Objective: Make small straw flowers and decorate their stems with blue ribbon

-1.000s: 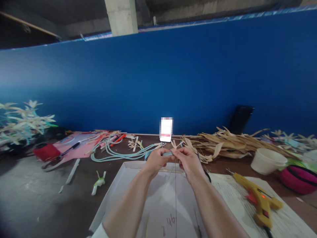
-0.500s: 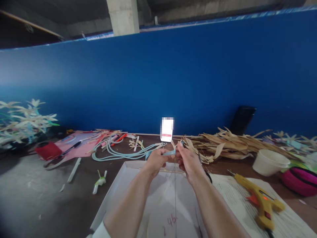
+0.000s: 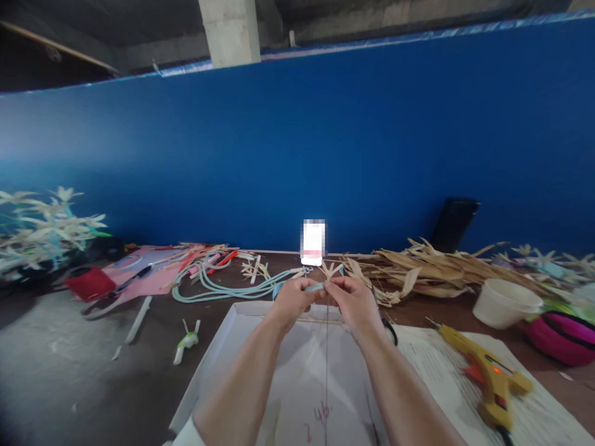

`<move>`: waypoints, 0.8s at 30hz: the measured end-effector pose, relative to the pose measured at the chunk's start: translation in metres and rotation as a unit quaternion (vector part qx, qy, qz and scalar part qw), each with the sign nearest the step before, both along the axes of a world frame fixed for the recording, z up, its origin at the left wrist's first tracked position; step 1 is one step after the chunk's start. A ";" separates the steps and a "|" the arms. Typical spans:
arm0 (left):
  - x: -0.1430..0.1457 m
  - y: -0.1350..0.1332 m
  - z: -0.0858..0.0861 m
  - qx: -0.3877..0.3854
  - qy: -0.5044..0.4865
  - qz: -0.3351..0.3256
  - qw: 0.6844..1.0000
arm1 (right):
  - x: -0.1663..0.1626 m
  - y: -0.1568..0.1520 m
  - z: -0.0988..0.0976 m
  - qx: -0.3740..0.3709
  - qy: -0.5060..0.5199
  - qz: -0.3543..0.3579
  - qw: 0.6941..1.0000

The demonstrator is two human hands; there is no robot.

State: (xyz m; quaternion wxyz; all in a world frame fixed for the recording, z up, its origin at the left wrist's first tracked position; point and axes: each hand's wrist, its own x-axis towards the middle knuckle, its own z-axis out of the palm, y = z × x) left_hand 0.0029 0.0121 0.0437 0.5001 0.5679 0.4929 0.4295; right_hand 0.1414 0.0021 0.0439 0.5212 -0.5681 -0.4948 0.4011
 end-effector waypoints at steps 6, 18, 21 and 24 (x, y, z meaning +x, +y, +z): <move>-0.003 0.001 0.001 0.016 0.007 -0.005 1.000 | 0.000 -0.001 0.000 0.017 -0.022 -0.013 1.000; -0.007 0.008 -0.004 0.084 0.044 0.022 0.995 | -0.002 -0.002 -0.003 0.020 -0.056 -0.035 0.998; -0.006 0.007 -0.003 0.087 0.052 0.022 0.995 | -0.002 -0.004 0.001 0.016 -0.066 -0.039 0.997; -0.007 0.006 -0.003 0.082 0.054 0.024 0.995 | -0.004 -0.006 0.006 0.013 -0.078 -0.045 0.996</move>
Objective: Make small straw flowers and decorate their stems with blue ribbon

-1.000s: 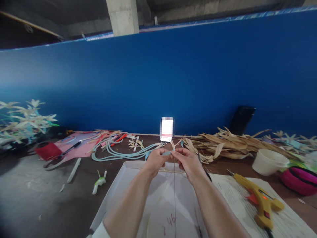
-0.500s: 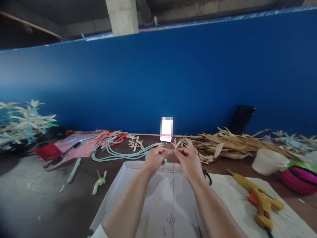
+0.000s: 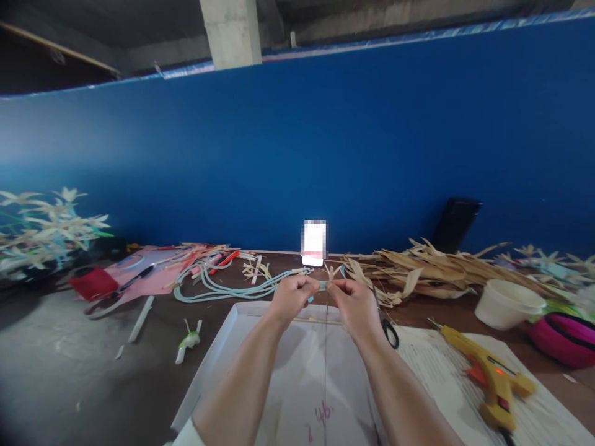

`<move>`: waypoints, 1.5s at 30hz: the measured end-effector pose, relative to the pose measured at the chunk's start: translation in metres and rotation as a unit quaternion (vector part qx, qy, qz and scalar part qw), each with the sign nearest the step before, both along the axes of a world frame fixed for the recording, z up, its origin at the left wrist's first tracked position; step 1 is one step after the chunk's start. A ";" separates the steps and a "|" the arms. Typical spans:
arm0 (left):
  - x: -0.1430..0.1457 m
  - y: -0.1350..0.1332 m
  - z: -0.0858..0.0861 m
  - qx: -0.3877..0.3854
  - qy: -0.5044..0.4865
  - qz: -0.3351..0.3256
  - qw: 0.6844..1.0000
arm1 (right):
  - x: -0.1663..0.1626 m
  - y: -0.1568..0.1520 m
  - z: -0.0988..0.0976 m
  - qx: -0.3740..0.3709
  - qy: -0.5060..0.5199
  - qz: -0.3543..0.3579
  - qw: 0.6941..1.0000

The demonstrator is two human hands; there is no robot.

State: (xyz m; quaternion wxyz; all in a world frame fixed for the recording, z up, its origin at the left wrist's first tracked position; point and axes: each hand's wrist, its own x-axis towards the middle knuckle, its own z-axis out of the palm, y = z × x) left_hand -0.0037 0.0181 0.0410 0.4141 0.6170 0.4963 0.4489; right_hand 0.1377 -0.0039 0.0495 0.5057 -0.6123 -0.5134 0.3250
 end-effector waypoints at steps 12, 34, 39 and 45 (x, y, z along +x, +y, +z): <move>0.001 -0.008 0.013 0.019 0.010 -0.012 1.000 | 0.001 0.006 -0.008 -0.028 0.134 0.018 0.990; 0.000 -0.012 0.015 -0.004 -0.006 -0.053 0.999 | -0.001 0.004 0.000 -0.067 0.224 0.059 0.970; 0.004 -0.012 0.012 0.012 0.017 -0.032 0.999 | 0.000 0.005 -0.001 -0.076 0.251 0.067 0.963; 0.009 -0.014 0.012 0.032 0.034 -0.019 0.999 | 0.000 0.006 -0.003 -0.068 0.263 0.067 0.960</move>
